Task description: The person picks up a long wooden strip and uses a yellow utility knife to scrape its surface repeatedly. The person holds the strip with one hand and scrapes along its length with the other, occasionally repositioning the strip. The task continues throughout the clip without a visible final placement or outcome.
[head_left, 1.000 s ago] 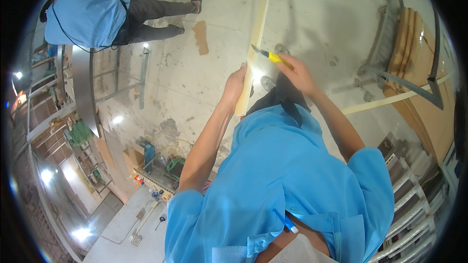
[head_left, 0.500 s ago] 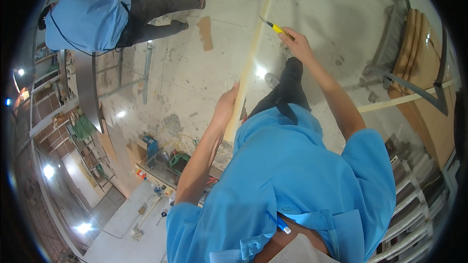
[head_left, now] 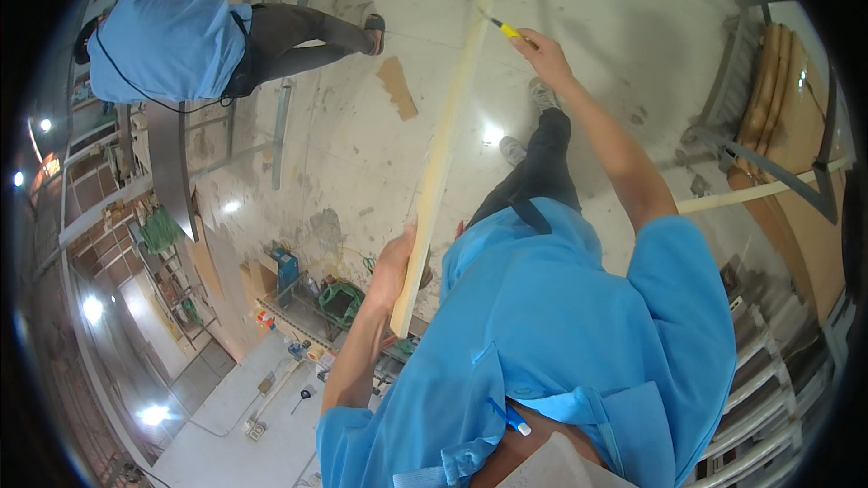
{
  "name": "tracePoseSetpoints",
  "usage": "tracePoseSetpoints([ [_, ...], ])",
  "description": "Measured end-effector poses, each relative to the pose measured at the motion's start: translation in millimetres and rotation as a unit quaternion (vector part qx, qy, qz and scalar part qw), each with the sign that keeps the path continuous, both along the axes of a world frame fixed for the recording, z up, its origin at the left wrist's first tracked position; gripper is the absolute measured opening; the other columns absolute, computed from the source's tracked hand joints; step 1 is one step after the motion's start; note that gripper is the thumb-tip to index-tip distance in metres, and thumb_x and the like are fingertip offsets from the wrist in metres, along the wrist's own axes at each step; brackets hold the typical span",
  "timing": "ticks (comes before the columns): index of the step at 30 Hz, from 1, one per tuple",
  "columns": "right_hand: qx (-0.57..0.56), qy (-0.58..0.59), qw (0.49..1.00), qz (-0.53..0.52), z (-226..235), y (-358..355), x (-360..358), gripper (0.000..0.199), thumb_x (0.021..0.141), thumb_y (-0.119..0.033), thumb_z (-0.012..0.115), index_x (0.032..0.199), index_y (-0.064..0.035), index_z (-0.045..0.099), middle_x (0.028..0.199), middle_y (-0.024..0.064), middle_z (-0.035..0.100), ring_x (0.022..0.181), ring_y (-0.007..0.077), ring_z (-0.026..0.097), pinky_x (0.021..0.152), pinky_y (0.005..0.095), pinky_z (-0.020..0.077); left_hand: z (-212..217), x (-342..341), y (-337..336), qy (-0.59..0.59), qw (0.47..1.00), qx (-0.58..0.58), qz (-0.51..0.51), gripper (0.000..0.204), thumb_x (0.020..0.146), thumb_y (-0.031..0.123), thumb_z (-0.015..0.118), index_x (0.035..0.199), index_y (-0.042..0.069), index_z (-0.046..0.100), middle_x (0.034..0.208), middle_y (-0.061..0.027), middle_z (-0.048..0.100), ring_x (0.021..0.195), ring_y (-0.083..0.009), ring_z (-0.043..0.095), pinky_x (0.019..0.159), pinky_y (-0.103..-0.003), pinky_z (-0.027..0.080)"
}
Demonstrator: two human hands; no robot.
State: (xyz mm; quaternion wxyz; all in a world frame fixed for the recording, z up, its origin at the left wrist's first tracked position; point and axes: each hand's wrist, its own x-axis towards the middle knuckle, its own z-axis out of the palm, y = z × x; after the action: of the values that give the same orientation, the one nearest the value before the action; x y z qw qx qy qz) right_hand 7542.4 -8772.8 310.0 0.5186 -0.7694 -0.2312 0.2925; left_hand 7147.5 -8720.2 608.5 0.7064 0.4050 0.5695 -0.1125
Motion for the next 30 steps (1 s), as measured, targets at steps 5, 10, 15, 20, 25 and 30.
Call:
tracePoseSetpoints([
  [5, -0.032, 0.038, 0.998, -0.049, -18, 19, 22, 0.045, 0.100, -0.045, 0.069, 0.119, -0.0035, 0.069, 0.085, 0.0042, 0.066, 0.065, 0.0130, 0.054, 0.060, 0.0293, 0.0452, 23, -50, -24, 0.031, 0.999, -0.008, -0.014, 0.052, 0.112, 0.050, 0.046, 0.080, 0.011, 0.057, 0.065, 0.0038, 0.044, 0.055, -0.0098, 0.041, 0.051, -0.028, 0.033],
  [10, 0.093, 0.475, 0.869, -0.100, -34, 50, -5, 0.034, 0.094, -0.036, 0.079, 0.094, -0.0067, 0.061, 0.074, 0.0020, 0.057, 0.056, 0.0085, 0.046, 0.048, 0.0265, 0.0364, 32, -111, -47, 0.136, 0.983, 0.044, -0.112, 0.052, 0.111, 0.053, 0.046, 0.093, 0.007, 0.063, 0.078, 0.0008, 0.055, 0.070, -0.0108, 0.051, 0.063, -0.028, 0.042],
  [15, 0.054, 0.469, 0.880, -0.055, -41, 64, -69, 0.019, 0.088, -0.007, 0.078, 0.087, -0.0059, 0.058, 0.071, 0.0018, 0.054, 0.055, 0.0115, 0.048, 0.048, 0.0291, 0.0394, 29, -139, -41, 0.133, 0.975, 0.001, -0.179, 0.050, 0.109, 0.052, 0.050, 0.121, 0.004, 0.060, 0.099, -0.0031, 0.060, 0.093, -0.0142, 0.058, 0.084, -0.032, 0.048],
  [20, 0.057, 0.485, 0.871, -0.050, -17, 63, -146, 0.019, 0.087, -0.003, 0.075, 0.086, -0.0039, 0.057, 0.071, 0.0021, 0.053, 0.055, 0.0121, 0.048, 0.048, 0.0307, 0.0388, -38, -81, 15, 0.114, 0.985, 0.028, -0.129, 0.053, 0.108, 0.052, 0.052, 0.132, 0.005, 0.054, 0.115, -0.0081, 0.062, 0.110, -0.0189, 0.061, 0.098, -0.038, 0.049],
  [25, 0.059, 0.471, 0.880, -0.003, 26, 60, -209, 0.017, 0.090, -0.009, 0.074, 0.086, -0.0050, 0.057, 0.067, 0.0001, 0.052, 0.051, 0.0109, 0.046, 0.047, 0.0294, 0.0355, -150, -4, 66, 0.121, 0.978, 0.133, -0.109, 0.059, 0.111, 0.051, 0.043, 0.130, -0.003, 0.059, 0.113, -0.0163, 0.067, 0.108, -0.0234, 0.064, 0.093, -0.038, 0.051],
  [30, 0.055, 0.433, 0.900, 0.023, 44, 27, -204, 0.020, 0.093, -0.020, 0.073, 0.085, -0.0063, 0.060, 0.067, -0.0008, 0.054, 0.051, 0.0098, 0.047, 0.046, 0.0291, 0.0342, -197, 21, 44, 0.136, 0.982, 0.134, -0.004, 0.063, 0.111, 0.049, 0.041, 0.122, -0.008, 0.065, 0.104, -0.0152, 0.069, 0.093, -0.0229, 0.062, 0.089, -0.038, 0.050],
])
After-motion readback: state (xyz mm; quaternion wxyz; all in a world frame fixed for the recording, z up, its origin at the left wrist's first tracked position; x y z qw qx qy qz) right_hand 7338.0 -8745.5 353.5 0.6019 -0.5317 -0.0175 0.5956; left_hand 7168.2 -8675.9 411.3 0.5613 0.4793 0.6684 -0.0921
